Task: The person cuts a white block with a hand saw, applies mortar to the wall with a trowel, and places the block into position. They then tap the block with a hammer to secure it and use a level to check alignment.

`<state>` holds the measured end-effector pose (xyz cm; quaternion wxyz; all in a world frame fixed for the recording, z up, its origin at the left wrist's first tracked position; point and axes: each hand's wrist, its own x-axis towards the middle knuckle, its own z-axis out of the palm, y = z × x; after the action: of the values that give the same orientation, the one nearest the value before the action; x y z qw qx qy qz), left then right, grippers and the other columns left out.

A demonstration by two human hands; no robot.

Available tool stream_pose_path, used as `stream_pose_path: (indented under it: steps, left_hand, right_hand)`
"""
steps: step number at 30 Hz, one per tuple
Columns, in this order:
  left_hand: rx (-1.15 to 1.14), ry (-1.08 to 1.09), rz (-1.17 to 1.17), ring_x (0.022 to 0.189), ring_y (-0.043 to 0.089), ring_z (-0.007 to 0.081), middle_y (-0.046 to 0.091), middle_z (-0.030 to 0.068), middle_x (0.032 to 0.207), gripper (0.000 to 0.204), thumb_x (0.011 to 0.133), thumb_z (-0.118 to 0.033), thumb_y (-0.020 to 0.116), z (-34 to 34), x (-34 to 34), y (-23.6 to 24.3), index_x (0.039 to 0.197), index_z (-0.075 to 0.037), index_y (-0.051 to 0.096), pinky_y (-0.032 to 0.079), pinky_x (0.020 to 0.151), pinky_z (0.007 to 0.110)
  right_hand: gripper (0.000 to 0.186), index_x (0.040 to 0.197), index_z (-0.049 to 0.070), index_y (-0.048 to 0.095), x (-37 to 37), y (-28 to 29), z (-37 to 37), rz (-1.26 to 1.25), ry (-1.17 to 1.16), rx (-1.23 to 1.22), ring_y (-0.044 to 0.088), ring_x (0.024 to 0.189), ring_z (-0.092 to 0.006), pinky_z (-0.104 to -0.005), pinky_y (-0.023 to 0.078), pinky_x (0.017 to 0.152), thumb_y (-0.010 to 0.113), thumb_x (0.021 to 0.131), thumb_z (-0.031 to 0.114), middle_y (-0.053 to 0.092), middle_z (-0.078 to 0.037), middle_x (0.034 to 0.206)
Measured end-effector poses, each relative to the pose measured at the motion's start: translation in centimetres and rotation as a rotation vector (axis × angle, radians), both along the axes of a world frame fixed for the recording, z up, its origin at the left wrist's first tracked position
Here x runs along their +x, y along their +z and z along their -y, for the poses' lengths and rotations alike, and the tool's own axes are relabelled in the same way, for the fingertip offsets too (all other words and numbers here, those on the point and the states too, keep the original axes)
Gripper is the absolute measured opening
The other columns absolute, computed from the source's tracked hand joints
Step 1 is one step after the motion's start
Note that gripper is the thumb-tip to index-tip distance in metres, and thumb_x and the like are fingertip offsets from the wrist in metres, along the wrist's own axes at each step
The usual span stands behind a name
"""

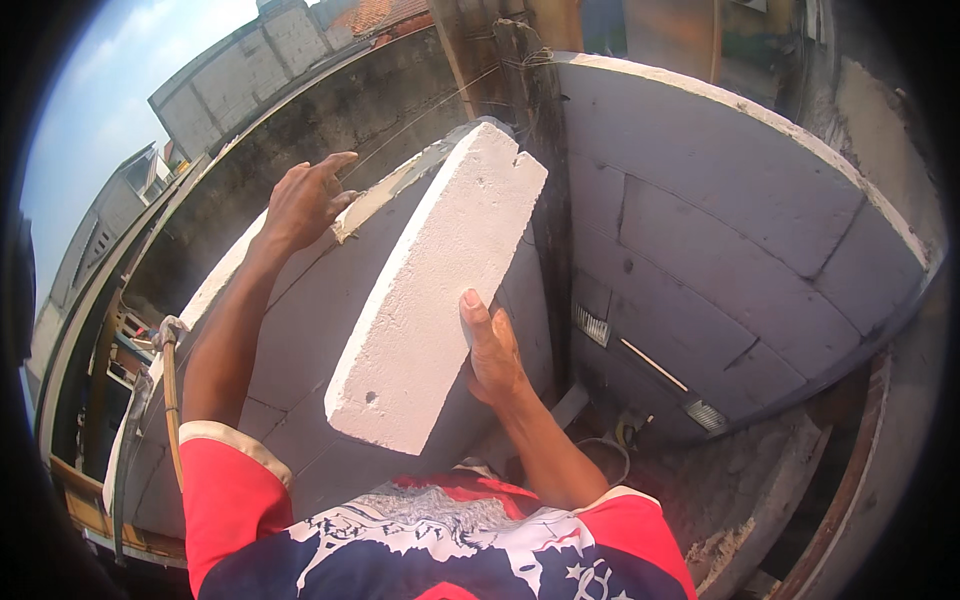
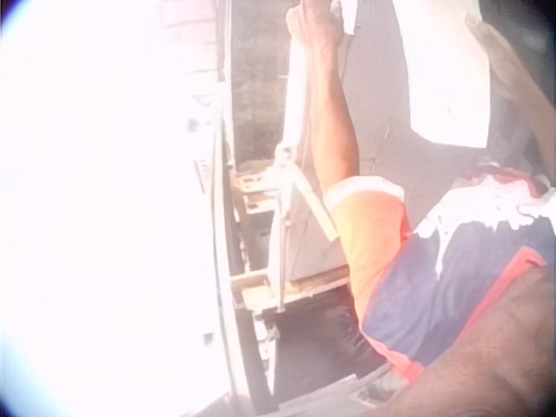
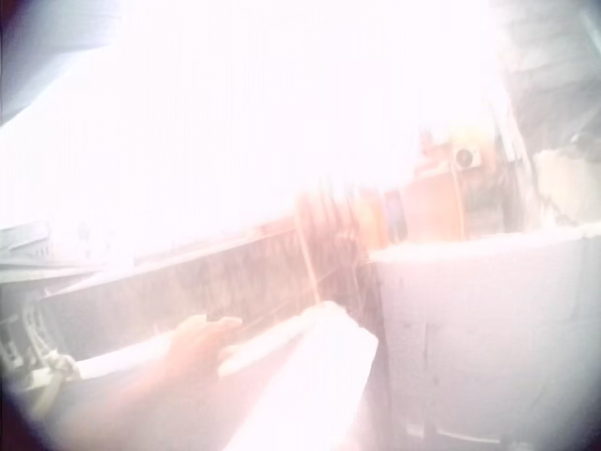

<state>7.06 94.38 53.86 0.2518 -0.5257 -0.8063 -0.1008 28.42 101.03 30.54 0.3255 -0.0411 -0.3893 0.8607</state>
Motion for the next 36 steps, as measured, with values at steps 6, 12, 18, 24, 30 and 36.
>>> stream_pose_path:
  steps: [6,12,18,24,30,36]
  left_hand:
    - [-0.016,-0.05,0.348,0.067,0.063,0.014,0.072,0.0082,0.083,0.025,0.101,-0.023,0.068,-2.1,-3.9,5.8,0.112,-0.003,0.076,0.054,0.068,0.034]
    - [-0.115,-0.094,0.602,0.065,0.052,0.0088,0.052,-0.0042,0.072,0.022,0.103,-0.028,0.066,-3.0,-3.2,8.8,0.104,-0.007,0.07,0.05,0.064,0.028]
    - [-0.239,-0.094,0.743,0.065,0.045,0.0065,0.049,-0.0047,0.075,0.027,0.103,-0.035,0.066,-3.1,-4.2,10.1,0.103,-0.008,0.064,0.039,0.058,0.025]
    - [-0.253,-0.013,0.561,0.072,0.059,0.0167,0.061,0.0073,0.079,0.06,0.093,-0.055,0.071,-3.7,-3.0,10.3,0.109,0.002,0.067,0.049,0.064,0.031]
    - [-0.539,0.053,0.528,0.105,0.065,0.035,0.063,0.0301,0.111,0.094,0.084,-0.075,0.069,-3.9,-0.7,11.8,0.131,0.006,0.055,0.053,0.077,0.046]
    - [-0.491,0.14,0.381,0.11,0.066,0.0478,0.063,0.0338,0.109,0.098,0.073,-0.068,0.077,-4.1,-1.5,11.1,0.133,0.005,0.052,0.052,0.088,0.06]
  right_hand:
    - [0.068,0.147,-0.001,0.046,-3.3,5.0,-1.1,-0.111,0.053,-0.06,0.062,0.128,-0.0274,-0.0449,0.05,0.11,0.051,0.106,0.053,0.061,-0.018,0.135]
    - [0.087,0.16,0.001,0.025,-8.2,7.8,-2.8,-0.288,0.122,-0.148,0.044,0.145,-0.031,-0.0471,0.042,0.118,0.052,0.103,0.062,0.043,-0.021,0.153]
    - [0.091,0.162,0.005,0.023,-11.7,9.9,-3.6,-0.399,0.087,-0.148,0.039,0.147,-0.0321,-0.0503,0.036,0.122,0.055,0.1,0.065,0.04,-0.019,0.154]
    - [0.095,0.159,0.006,0.026,-15.0,10.5,-4.1,-0.484,0.099,-0.171,0.039,0.146,-0.0318,-0.0503,0.038,0.12,0.053,0.097,0.073,0.04,-0.02,0.152]
    - [0.107,0.16,0.005,0.024,-18.1,11.5,-5.5,-0.586,0.064,-0.163,0.036,0.148,-0.0283,-0.0445,0.034,0.122,0.049,0.091,0.084,0.038,-0.015,0.155]
    - [0.099,0.159,0.006,0.029,-19.6,11.4,-6.2,-0.625,0.043,-0.25,0.038,0.146,-0.025,-0.0412,0.035,0.121,0.048,0.095,0.08,0.041,-0.011,0.155]
